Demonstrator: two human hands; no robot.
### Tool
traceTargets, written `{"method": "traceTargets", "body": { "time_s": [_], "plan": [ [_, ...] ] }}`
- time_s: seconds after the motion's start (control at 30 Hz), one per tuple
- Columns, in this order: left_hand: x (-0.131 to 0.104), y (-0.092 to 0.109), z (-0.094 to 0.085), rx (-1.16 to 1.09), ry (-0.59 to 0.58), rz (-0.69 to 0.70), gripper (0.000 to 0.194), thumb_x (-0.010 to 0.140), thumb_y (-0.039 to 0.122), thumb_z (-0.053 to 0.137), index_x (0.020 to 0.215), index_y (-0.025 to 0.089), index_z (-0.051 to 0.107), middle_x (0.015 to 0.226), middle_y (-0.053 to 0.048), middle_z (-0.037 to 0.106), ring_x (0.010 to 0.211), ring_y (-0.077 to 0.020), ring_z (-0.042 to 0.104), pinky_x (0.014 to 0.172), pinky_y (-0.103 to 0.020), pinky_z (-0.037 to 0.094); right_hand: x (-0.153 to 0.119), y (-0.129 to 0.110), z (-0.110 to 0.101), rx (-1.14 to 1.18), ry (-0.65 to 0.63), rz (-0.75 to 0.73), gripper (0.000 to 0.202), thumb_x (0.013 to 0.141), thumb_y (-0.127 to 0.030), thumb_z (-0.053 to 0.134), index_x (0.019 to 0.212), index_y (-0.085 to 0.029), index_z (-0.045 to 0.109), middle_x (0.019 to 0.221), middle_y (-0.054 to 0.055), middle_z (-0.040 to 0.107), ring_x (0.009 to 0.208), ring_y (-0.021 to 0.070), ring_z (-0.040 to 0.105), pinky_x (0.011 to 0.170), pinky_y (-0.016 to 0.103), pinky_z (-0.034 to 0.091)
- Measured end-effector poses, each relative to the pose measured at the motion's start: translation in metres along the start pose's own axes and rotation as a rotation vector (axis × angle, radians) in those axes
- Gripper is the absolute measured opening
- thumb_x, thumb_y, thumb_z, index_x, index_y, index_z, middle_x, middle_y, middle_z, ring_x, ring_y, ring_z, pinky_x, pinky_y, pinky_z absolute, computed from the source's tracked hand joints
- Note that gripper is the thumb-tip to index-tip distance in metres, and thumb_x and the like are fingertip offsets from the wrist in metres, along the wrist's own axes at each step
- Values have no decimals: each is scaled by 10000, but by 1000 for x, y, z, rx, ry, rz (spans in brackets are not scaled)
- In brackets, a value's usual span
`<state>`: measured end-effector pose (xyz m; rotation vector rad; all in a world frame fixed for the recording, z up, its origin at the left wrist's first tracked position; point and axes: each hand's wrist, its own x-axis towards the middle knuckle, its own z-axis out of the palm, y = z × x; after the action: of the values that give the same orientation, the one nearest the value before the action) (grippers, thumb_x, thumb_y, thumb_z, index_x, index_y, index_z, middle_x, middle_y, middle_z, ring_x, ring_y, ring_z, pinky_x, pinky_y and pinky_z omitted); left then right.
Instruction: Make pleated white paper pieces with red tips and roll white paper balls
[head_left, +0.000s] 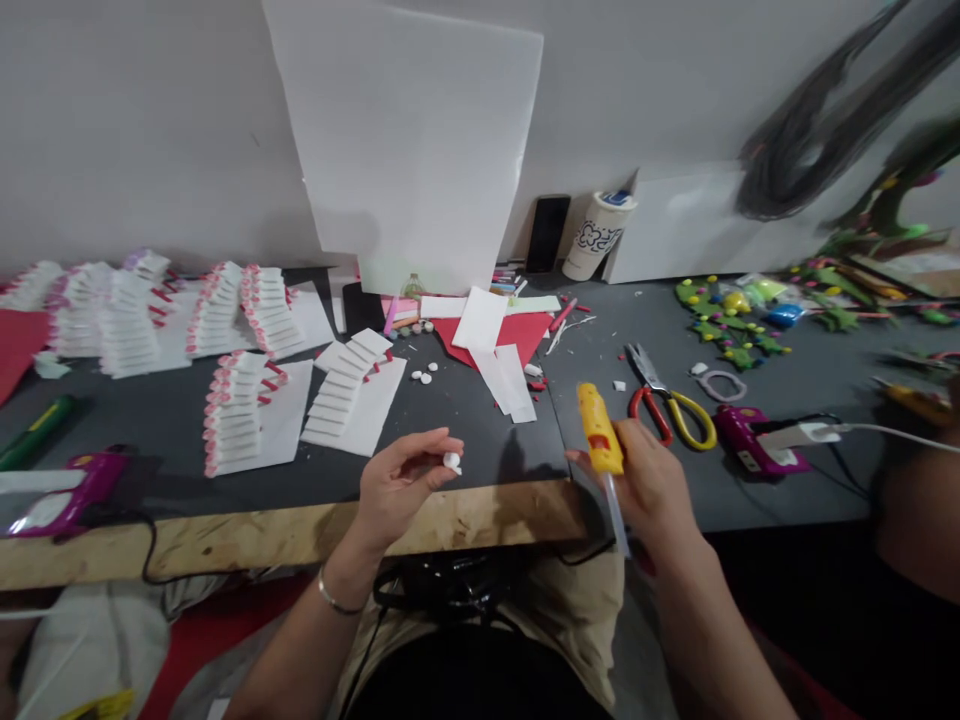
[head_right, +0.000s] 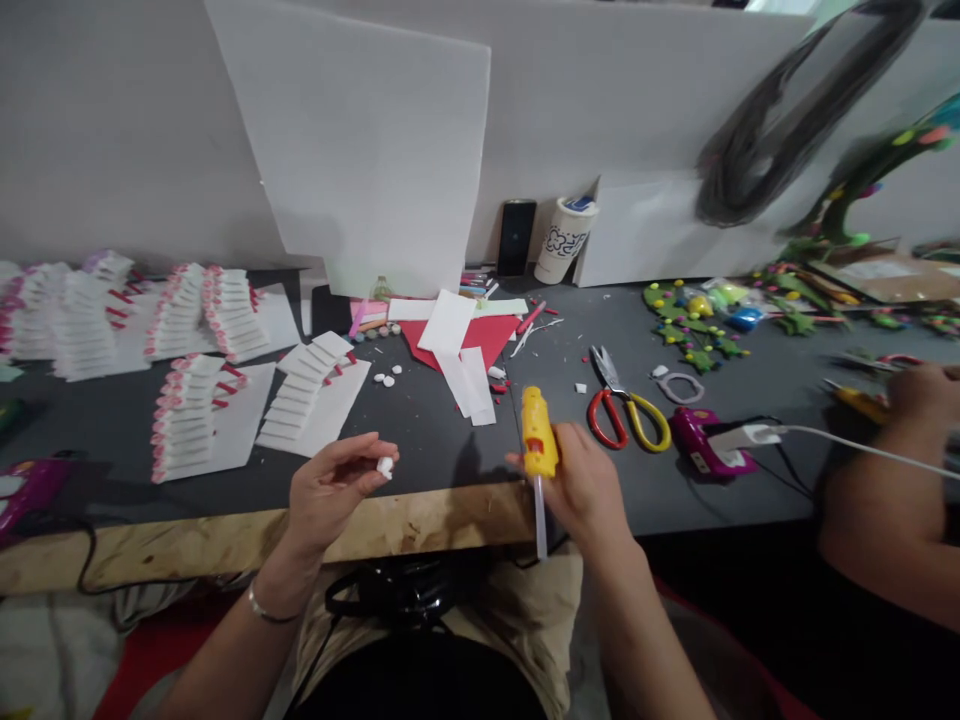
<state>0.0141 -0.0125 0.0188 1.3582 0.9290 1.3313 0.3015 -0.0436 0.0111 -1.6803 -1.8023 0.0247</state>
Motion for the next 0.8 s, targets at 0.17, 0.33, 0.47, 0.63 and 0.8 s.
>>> {"method": "traceTargets", "body": {
  "time_s": [0.17, 0.33, 0.47, 0.63, 0.8],
  "plan": [
    [7, 3, -4, -11, -37, 137, 326, 725, 127, 792, 1028, 236, 747, 936, -38, 742, 787, -150, 739, 719, -246, 634, 19, 50, 35, -222, -36, -54, 417, 920, -611, 458, 827, -210, 526, 740, 83, 561, 678, 243, 546, 587, 337, 411],
    [9, 6, -3, -8, -73, 173, 431, 755, 70, 734, 1135, 273, 707, 904, -12, 733, 822, -139, 729, 763, -252, 625, 16, 75, 39, -211, -139, -72, 486, 904, -615, 497, 974, -148, 613, 883, 156, 618, 812, 295, 604, 720, 420, 493],
    [8, 8, 1, 0, -103, 206, 500, 760, 30, 697, 1186, 290, 680, 909, -3, 733, 844, -133, 723, 796, -257, 614, 13, 38, 17, -118, -91, -98, 446, 937, -553, 488, 1134, -174, 617, 1180, 199, 608, 1051, 346, 599, 868, 510, 492],
    [8, 8, 5, 67, -109, 254, 559, 755, 2, 675, 1223, 308, 656, 928, 7, 729, 851, -117, 697, 811, -250, 596, 7, -60, 13, 392, -4, -213, 57, 911, -291, 636, 884, -242, 635, 842, 34, 671, 833, 193, 643, 744, 327, 528],
    [6, 7, 6, 148, -105, 320, 586, 746, -3, 667, 1257, 281, 617, 934, 4, 702, 817, -101, 659, 789, -238, 576, 5, -105, 31, 582, 31, -236, 48, 890, -228, 658, 847, -225, 636, 776, 14, 673, 761, 170, 632, 691, 301, 515]
  ]
}}
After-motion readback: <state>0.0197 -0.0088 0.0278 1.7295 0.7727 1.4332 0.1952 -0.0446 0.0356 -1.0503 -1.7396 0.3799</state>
